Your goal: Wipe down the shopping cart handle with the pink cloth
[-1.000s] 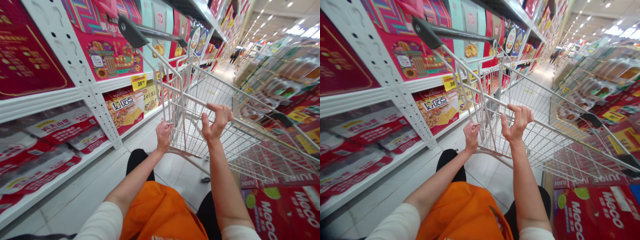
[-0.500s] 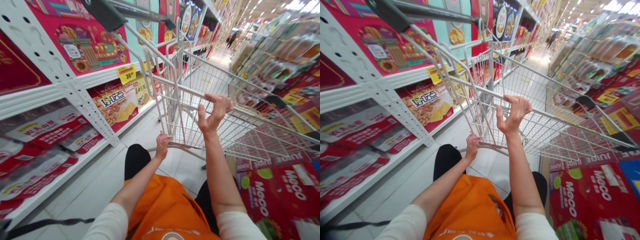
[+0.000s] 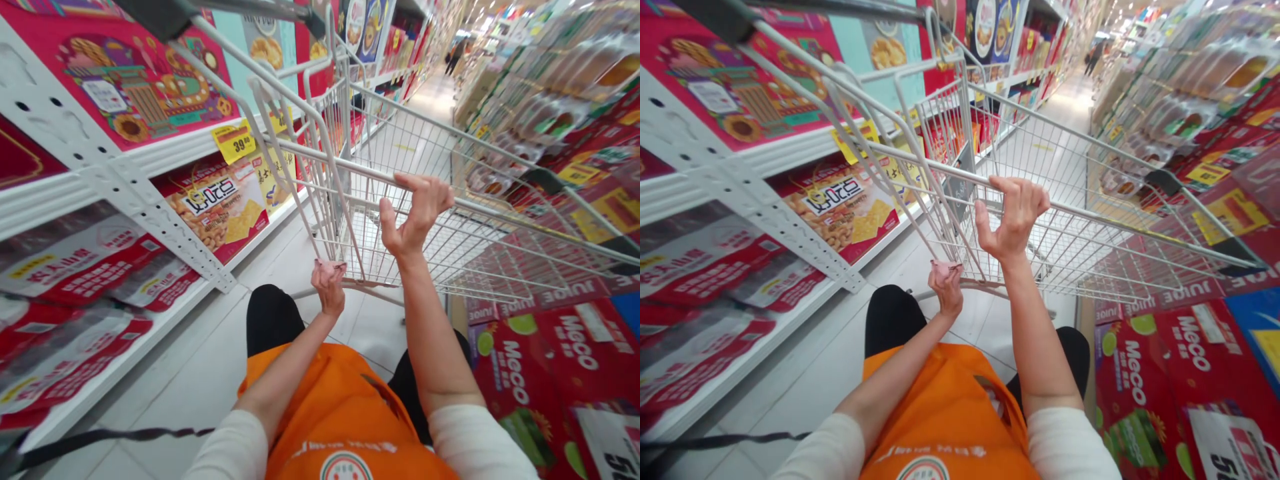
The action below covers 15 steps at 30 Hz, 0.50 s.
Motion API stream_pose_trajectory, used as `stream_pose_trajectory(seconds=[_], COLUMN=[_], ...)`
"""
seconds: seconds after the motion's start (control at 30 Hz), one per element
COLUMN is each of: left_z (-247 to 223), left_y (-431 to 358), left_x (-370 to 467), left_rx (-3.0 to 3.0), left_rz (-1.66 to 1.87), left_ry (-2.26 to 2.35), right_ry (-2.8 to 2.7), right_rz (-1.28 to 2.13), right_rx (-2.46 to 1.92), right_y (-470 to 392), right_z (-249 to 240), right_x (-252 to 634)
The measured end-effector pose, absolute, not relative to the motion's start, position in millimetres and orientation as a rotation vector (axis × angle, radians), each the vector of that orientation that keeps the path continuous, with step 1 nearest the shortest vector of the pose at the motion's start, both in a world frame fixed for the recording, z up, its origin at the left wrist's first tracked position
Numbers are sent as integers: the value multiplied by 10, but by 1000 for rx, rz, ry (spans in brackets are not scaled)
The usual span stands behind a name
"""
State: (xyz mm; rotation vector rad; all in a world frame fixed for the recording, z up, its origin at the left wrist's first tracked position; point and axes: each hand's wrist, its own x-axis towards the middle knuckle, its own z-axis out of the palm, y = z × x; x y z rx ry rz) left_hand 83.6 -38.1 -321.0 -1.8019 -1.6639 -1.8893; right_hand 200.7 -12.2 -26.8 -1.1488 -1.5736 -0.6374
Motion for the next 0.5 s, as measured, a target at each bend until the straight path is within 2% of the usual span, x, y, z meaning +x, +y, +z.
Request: stream_pose_trajectory(seconds=[0.17, 0.37, 0.5], left_z=[-2941, -3262, -3166], left_y=[-50, -394, -503], left_x=[907, 709, 783], left_rx=[-1900, -2234, -2163], left_rz=[-1800, -1591, -1661], left_ry=[-1378, -1180, -1208], right_ry=[-1566, -1636, -1644], right_rz=[-649, -652, -686], right_rx=[-1139, -1209, -1267], right_y=[-162, -180, -162], right_z=[-249, -271, -306], right_x=[2005, 2058, 2080])
